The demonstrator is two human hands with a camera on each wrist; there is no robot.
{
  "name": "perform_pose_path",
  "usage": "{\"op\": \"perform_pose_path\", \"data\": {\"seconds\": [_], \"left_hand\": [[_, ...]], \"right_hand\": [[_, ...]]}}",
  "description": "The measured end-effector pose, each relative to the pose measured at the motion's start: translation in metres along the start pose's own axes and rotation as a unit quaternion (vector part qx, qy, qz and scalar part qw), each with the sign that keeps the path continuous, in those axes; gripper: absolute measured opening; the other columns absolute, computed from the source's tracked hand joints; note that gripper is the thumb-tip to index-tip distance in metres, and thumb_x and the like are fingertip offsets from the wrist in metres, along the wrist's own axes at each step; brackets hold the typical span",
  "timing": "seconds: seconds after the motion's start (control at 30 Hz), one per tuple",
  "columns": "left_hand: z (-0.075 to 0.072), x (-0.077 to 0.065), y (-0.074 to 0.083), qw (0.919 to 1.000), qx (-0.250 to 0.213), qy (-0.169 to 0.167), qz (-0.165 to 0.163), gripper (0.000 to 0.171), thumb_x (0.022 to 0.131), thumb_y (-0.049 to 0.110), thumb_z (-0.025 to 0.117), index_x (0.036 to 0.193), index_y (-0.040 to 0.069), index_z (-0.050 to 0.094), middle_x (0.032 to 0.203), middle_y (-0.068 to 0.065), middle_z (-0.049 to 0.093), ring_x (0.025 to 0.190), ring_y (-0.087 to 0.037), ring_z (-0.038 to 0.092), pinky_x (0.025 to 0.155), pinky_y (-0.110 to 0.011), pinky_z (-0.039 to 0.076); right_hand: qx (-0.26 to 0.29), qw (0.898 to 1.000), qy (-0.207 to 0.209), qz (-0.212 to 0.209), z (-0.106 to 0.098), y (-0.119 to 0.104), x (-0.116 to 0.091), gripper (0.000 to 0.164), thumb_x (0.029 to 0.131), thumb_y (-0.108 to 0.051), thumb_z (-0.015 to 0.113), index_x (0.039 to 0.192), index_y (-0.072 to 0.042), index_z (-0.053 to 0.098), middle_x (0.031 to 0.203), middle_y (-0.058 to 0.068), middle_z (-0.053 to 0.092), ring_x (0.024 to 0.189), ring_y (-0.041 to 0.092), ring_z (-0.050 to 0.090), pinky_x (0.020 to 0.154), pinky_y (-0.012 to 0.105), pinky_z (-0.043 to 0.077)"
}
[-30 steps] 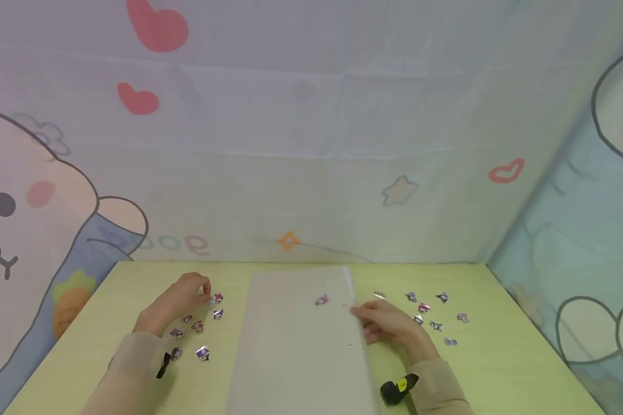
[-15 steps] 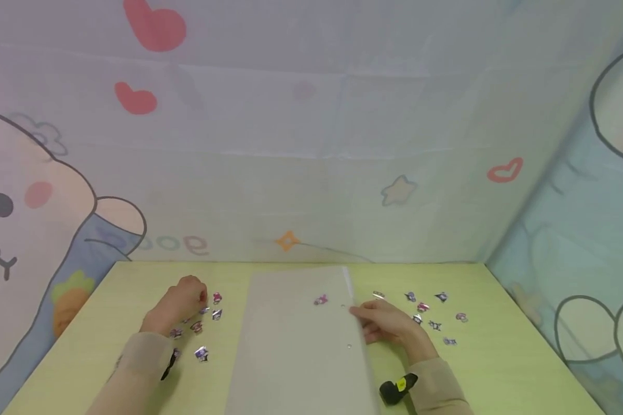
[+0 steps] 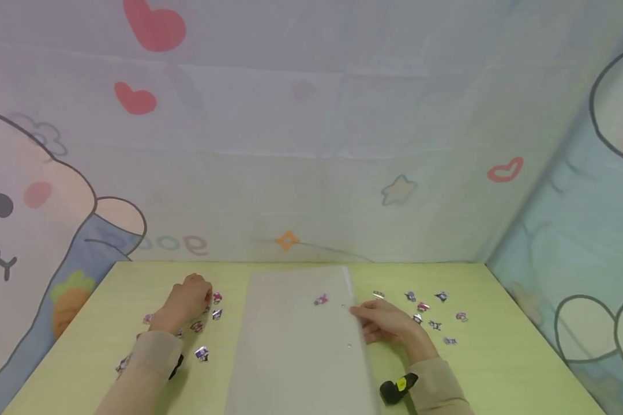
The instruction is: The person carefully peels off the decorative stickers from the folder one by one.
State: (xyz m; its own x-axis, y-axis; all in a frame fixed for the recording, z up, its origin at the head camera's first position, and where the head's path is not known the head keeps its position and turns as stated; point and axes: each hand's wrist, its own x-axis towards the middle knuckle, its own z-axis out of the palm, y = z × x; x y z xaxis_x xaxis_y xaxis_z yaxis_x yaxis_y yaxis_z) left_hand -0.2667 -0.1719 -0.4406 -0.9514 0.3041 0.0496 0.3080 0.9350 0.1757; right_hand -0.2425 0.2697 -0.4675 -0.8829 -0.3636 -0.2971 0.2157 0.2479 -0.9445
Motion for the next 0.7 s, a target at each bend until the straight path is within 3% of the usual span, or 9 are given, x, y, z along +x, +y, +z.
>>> {"op": "perform_pose_path", "data": {"seconds": [0.1,0.27,0.4,0.5,0.7], "left_hand": [[0.002,0.001,0.004,0.9999,-0.006,0.011,0.006,0.012,0.089,0.002,0.066,0.083,0.01,0.061,0.093,-0.007,0.054,0.1,-0.034,0.05,0.077,-0.058,0.044],[0.0,0.006,0.019,0.9993,-0.01,0.021,0.029,0.008,0.091,0.005,0.068,0.088,0.01,0.061,0.092,-0.005,0.053,0.098,-0.032,0.049,0.076,-0.055,0.043],[0.0,0.013,0.034,0.9987,-0.007,0.022,0.047,0.007,0.091,0.008,0.069,0.095,0.009,0.064,0.101,-0.008,0.057,0.113,-0.035,0.049,0.082,-0.058,0.043],[0.005,0.021,0.047,0.9981,-0.01,0.018,0.059,0.011,0.092,0.01,0.068,0.103,0.008,0.067,0.11,-0.011,0.059,0.126,-0.039,0.044,0.089,-0.062,0.041],[0.018,0.036,0.077,0.9967,-0.014,-0.012,0.079,0.02,0.094,0.014,0.067,0.113,0.009,0.068,0.12,-0.013,0.059,0.13,-0.038,0.042,0.095,-0.063,0.038]], "right_hand": [[0.001,1.0,-0.002,0.0,0.0,-0.001,0.0,0.039,0.097,-0.031,0.061,0.107,0.007,0.061,0.083,0.013,0.066,0.061,0.014,0.062,0.06,0.029,0.055],[-0.002,1.0,0.002,-0.001,0.0,-0.003,-0.002,0.041,0.097,-0.032,0.061,0.108,0.008,0.061,0.083,0.013,0.066,0.061,0.015,0.063,0.06,0.03,0.056],[-0.002,1.0,0.003,0.0,0.001,-0.003,-0.002,0.04,0.097,-0.031,0.061,0.108,0.008,0.06,0.083,0.013,0.066,0.061,0.015,0.062,0.06,0.03,0.056],[-0.001,1.0,0.002,0.0,0.0,-0.003,-0.001,0.04,0.097,-0.031,0.061,0.108,0.008,0.06,0.083,0.013,0.066,0.061,0.015,0.063,0.06,0.031,0.056],[-0.004,1.0,0.0,-0.002,0.0,-0.003,-0.002,0.04,0.097,-0.031,0.061,0.107,0.007,0.06,0.083,0.012,0.066,0.061,0.015,0.062,0.06,0.031,0.056]]}}
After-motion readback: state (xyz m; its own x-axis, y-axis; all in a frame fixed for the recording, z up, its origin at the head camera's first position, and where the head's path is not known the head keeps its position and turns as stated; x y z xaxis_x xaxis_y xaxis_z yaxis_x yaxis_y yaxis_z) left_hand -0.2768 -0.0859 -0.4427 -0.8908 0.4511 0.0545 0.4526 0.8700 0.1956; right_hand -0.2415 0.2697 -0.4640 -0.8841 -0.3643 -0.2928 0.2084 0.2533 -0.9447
